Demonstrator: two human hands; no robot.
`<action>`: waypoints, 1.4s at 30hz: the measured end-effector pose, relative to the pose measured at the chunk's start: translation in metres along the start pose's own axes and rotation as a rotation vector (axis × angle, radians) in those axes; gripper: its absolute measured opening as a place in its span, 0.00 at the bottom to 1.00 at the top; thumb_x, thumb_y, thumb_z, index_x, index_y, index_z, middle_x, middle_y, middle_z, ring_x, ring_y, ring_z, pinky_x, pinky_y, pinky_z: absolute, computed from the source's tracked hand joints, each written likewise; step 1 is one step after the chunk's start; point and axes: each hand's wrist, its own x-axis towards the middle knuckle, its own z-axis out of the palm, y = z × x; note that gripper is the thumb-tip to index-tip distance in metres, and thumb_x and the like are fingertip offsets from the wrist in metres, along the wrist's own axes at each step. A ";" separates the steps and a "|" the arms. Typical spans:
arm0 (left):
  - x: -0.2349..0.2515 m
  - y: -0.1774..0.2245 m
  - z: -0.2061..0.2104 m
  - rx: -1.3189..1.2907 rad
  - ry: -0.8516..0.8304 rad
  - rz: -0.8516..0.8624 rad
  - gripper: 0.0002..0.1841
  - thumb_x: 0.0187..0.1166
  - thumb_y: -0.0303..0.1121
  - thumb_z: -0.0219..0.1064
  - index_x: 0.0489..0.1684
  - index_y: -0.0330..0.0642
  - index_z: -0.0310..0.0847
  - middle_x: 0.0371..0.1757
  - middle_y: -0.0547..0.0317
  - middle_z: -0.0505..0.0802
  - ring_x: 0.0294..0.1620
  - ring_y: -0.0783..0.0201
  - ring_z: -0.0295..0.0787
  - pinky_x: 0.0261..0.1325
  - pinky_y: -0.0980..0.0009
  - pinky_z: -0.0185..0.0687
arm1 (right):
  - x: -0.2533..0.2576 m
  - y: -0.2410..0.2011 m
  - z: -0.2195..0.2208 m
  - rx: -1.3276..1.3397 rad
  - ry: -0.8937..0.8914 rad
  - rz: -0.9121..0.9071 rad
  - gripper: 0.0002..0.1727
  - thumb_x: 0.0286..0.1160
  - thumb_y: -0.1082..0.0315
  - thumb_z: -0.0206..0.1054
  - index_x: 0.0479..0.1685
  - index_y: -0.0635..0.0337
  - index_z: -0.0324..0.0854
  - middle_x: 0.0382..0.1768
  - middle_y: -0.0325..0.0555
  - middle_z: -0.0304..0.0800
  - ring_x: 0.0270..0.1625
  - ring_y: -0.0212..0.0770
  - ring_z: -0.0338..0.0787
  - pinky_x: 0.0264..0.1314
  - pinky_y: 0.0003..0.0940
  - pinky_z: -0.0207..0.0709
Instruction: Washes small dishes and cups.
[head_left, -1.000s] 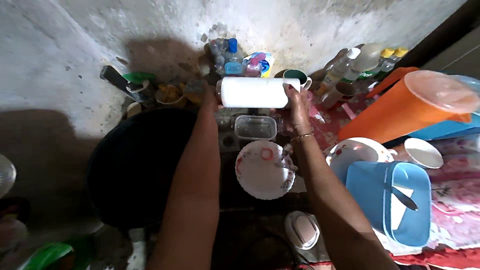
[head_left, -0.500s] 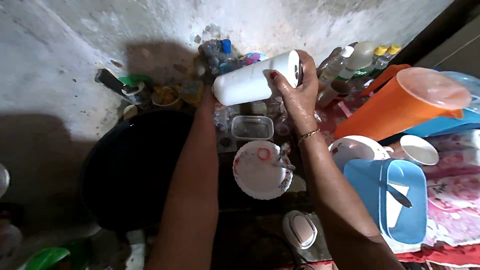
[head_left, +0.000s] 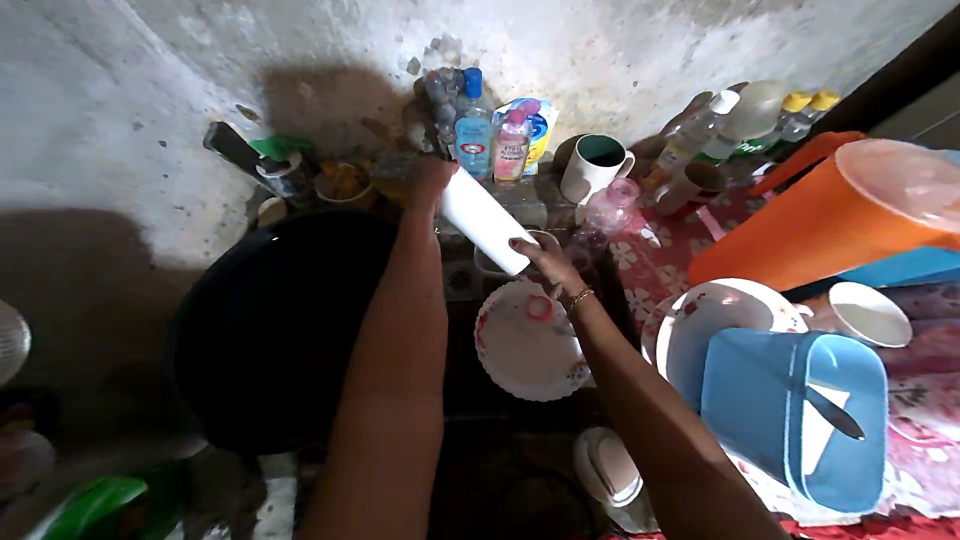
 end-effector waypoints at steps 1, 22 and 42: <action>0.001 0.001 0.000 0.063 0.002 0.020 0.25 0.88 0.40 0.62 0.69 0.23 0.77 0.74 0.29 0.80 0.80 0.37 0.73 0.80 0.39 0.64 | 0.004 0.001 0.001 -0.057 -0.044 -0.003 0.32 0.80 0.52 0.71 0.81 0.50 0.70 0.63 0.55 0.86 0.53 0.47 0.87 0.52 0.46 0.82; 0.006 -0.004 0.006 0.078 -0.033 0.076 0.42 0.62 0.41 0.85 0.75 0.28 0.71 0.70 0.31 0.83 0.74 0.39 0.78 0.76 0.40 0.70 | 0.012 -0.004 0.025 -0.562 -0.238 -0.230 0.41 0.73 0.50 0.78 0.84 0.57 0.69 0.64 0.63 0.88 0.66 0.59 0.88 0.71 0.62 0.76; 0.011 -0.012 0.007 -0.263 -0.023 0.172 0.41 0.58 0.36 0.87 0.72 0.30 0.70 0.64 0.34 0.85 0.66 0.45 0.82 0.69 0.46 0.77 | 0.036 0.016 0.012 -0.725 0.264 -0.075 0.34 0.84 0.76 0.60 0.91 0.59 0.58 0.78 0.76 0.72 0.72 0.76 0.80 0.71 0.70 0.74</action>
